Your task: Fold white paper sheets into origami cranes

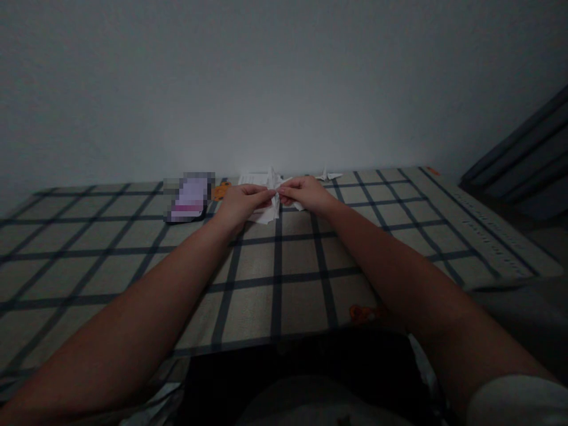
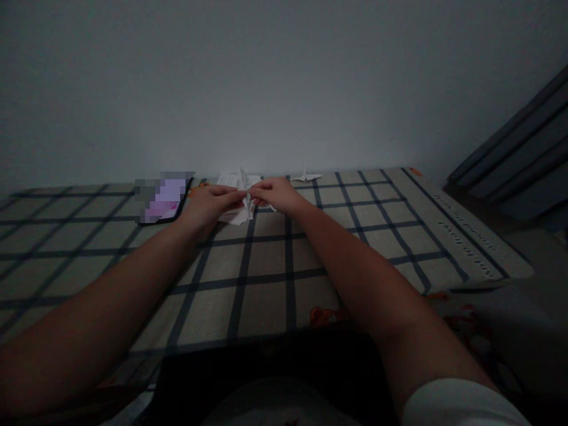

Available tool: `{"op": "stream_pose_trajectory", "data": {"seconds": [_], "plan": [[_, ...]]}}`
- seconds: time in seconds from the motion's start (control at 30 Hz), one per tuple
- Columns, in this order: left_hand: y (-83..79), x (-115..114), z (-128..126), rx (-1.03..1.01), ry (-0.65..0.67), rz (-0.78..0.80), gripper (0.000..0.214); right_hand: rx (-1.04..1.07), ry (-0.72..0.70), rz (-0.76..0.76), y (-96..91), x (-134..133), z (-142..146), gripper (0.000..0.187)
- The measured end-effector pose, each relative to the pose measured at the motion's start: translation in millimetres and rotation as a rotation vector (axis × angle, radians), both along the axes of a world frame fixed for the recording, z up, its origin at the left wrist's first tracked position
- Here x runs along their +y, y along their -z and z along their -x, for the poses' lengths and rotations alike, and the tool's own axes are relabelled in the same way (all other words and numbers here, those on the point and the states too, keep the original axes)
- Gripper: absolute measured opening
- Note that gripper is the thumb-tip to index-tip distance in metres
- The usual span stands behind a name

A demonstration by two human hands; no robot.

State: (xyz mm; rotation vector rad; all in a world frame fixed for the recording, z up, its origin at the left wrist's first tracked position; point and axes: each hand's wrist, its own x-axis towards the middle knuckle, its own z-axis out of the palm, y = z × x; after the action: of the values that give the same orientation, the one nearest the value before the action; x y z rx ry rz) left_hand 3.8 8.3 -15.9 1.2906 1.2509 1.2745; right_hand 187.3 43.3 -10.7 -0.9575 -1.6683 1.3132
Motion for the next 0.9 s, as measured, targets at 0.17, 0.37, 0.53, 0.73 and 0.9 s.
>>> {"op": "stream_pose_trajectory", "data": {"seconds": [0.17, 0.37, 0.53, 0.73, 0.9], "plan": [[-1.1, 0.2, 0.5, 0.022, 0.023, 0.007, 0.04, -0.003, -0.008, 0.01, -2.0, -2.0, 0.4, 0.013], [2.1, 5.1, 5.9, 0.108, 0.002, 0.01, 0.042, 0.027, 0.001, 0.016, 1.7, 0.9, 1.7, 0.013], [3.4, 7.0, 4.8, 0.102, 0.03, 0.022, 0.036, 0.015, 0.025, -0.046, 3.7, 3.4, 1.7, 0.018], [7.3, 9.5, 4.7, 0.077, 0.09, 0.042, 0.033, 0.014, 0.02, -0.139, 8.5, 6.3, 1.8, 0.016], [6.5, 8.2, 6.5, 0.142, 0.009, -0.103, 0.033, 0.012, -0.025, -0.056, 8.7, 4.6, 3.5, 0.019]]}}
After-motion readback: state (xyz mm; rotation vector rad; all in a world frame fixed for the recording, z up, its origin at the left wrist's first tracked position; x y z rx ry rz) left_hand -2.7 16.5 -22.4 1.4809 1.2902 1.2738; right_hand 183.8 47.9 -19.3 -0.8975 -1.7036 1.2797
